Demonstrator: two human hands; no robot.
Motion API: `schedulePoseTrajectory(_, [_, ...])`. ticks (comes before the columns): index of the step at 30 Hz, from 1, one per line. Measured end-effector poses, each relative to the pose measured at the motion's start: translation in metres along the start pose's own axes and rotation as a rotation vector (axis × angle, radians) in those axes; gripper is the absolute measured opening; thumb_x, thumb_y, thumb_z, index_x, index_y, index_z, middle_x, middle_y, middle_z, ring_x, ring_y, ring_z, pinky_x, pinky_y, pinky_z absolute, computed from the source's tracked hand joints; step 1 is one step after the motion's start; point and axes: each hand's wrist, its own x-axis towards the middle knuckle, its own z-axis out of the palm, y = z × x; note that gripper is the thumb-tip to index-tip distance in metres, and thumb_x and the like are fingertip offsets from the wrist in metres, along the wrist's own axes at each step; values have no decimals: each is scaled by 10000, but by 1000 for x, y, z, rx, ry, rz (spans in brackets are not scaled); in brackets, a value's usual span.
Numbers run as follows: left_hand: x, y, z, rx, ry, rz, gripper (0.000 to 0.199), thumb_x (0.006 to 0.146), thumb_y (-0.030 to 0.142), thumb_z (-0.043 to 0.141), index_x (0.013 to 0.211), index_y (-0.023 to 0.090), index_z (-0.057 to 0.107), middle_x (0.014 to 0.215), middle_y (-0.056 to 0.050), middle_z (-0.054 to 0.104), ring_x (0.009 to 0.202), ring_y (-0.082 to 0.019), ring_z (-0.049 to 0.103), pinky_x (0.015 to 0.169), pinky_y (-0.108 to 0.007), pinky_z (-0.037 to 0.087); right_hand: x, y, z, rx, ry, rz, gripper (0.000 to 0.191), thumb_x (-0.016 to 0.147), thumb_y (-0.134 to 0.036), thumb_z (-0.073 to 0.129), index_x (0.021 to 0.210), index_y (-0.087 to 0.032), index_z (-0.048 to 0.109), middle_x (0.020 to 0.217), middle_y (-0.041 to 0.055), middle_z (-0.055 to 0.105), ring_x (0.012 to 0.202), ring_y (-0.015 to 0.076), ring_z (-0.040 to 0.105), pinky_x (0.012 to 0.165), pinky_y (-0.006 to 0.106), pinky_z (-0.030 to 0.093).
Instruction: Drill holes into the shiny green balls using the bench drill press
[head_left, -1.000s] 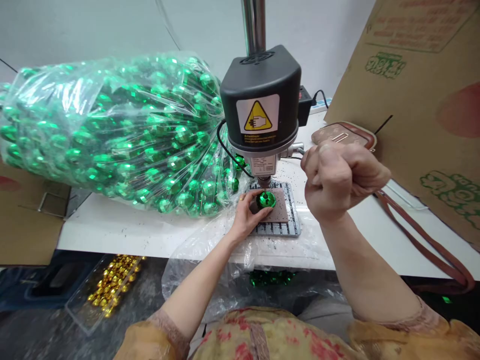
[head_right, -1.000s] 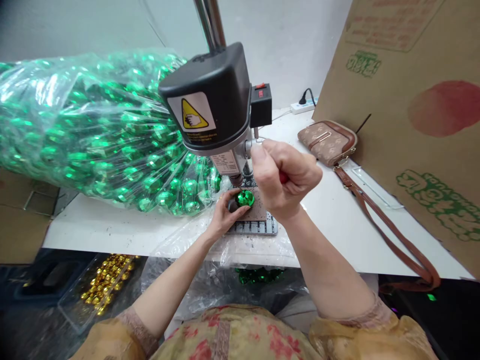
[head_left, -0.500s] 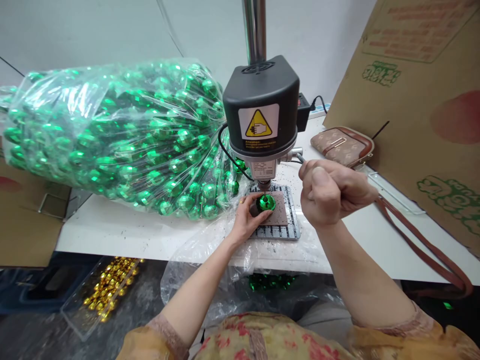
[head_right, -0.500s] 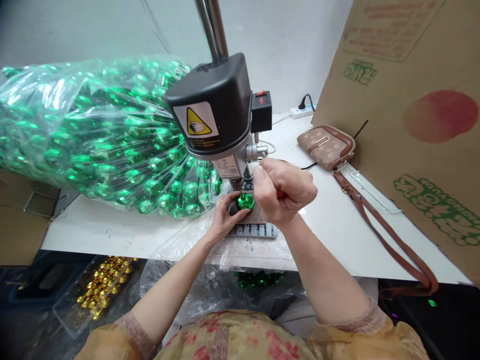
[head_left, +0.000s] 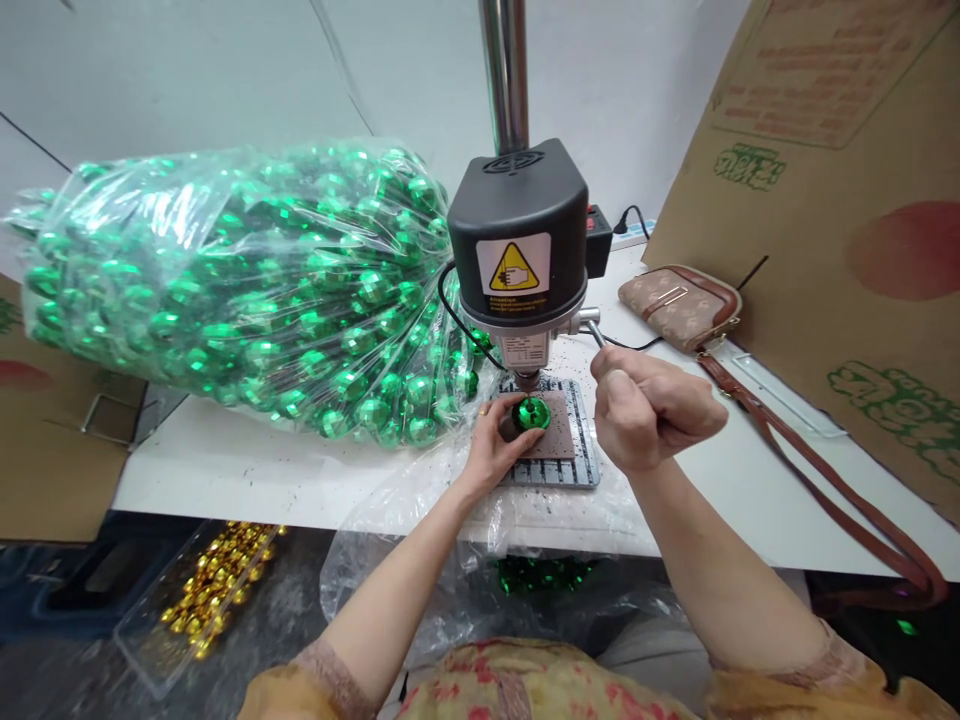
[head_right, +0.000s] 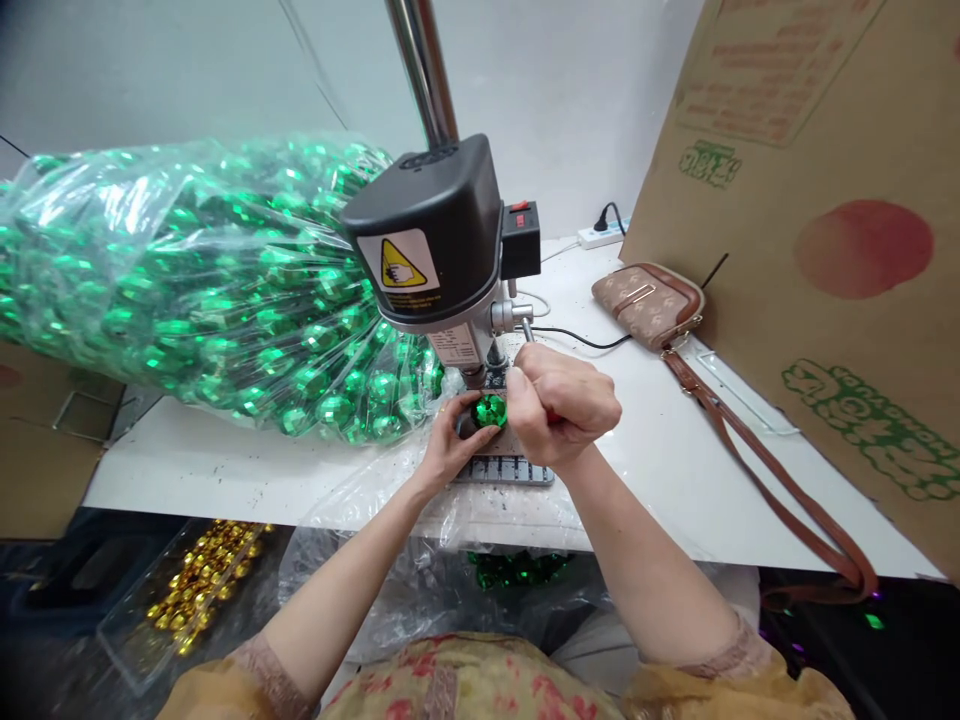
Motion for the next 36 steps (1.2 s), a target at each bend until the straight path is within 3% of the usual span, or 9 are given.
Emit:
schedulePoseTrajectory(7, [2, 1, 4, -35, 31, -36, 446, 809, 383, 829, 1196, 224, 674, 1195, -95, 701, 1137, -276, 651, 1001, -434, 510, 59, -6, 24, -64, 130, 417, 510, 867, -242, 711, 513, -188, 347, 438, -70, 341, 391, 42, 313, 414, 276, 215])
schedulePoseTrajectory(12, [-29, 27, -8, 7, 89, 3, 346, 840, 377, 764, 1125, 221, 646, 1039, -71, 696, 956, -231, 670, 831, -366, 535, 78, -2, 29, -79, 90, 498, 534, 896, -385, 693, 543, -195, 340, 469, -72, 346, 398, 27, 309, 416, 236, 271])
schedulePoseTrajectory(15, [-67, 46, -22, 51, -190, 282, 368, 859, 433, 724, 1151, 230, 631, 984, -63, 688, 889, -215, 654, 774, -344, 525, 75, -1, 28, -34, 108, 479, 505, 887, -294, 703, 539, -194, 351, 463, -72, 355, 396, 26, 298, 416, 234, 244])
schedulePoseTrajectory(18, [-102, 54, -31, 318, -517, 583, 414, 866, 489, 716, 1176, 227, 633, 915, -59, 678, 834, -224, 635, 739, -354, 517, 73, 2, 28, 11, 142, 424, 503, 849, -266, 744, 525, -203, 364, 435, -70, 351, 371, 39, 289, 390, 253, 210])
schedulePoseTrajectory(21, [-113, 49, -36, 462, -575, 710, 456, 895, 519, 701, 1234, 227, 610, 1002, -79, 701, 945, -254, 651, 833, -388, 537, 73, 3, 27, -14, 119, 403, 505, 866, -277, 729, 534, -207, 356, 442, -65, 340, 377, 45, 290, 398, 260, 221])
schedulePoseTrajectory(25, [-70, 32, -44, 280, -296, 554, 236, 1000, 318, 564, 1212, 220, 596, 1052, -100, 716, 1018, -239, 668, 887, -373, 549, 72, 3, 25, -66, 91, 403, 511, 890, -324, 703, 552, -213, 335, 451, -59, 333, 391, 53, 292, 410, 268, 229])
schedulePoseTrajectory(29, [25, 1, -53, 376, 10, 265, 287, 947, 85, 433, 1096, 215, 641, 1006, -105, 711, 952, -247, 673, 869, -394, 548, 71, 4, 24, -50, 101, 392, 499, 881, -295, 713, 544, -212, 355, 442, -59, 337, 381, 59, 300, 406, 281, 226])
schedulePoseTrajectory(33, [108, -28, -52, 466, 21, 99, 229, 825, 36, 562, 946, 184, 688, 1096, -144, 708, 1071, -317, 635, 985, -460, 515, 71, 4, 24, -26, 109, 398, 470, 877, -214, 699, 537, -210, 374, 437, -52, 352, 374, 70, 305, 397, 293, 228])
schedulePoseTrajectory(36, [137, -39, -44, 401, 12, 9, 200, 786, 89, 683, 958, 189, 702, 1157, -134, 711, 1120, -335, 612, 991, -472, 516, 72, 2, 25, -37, 98, 404, 477, 887, -229, 691, 538, -207, 367, 438, -53, 344, 378, 61, 303, 386, 274, 234])
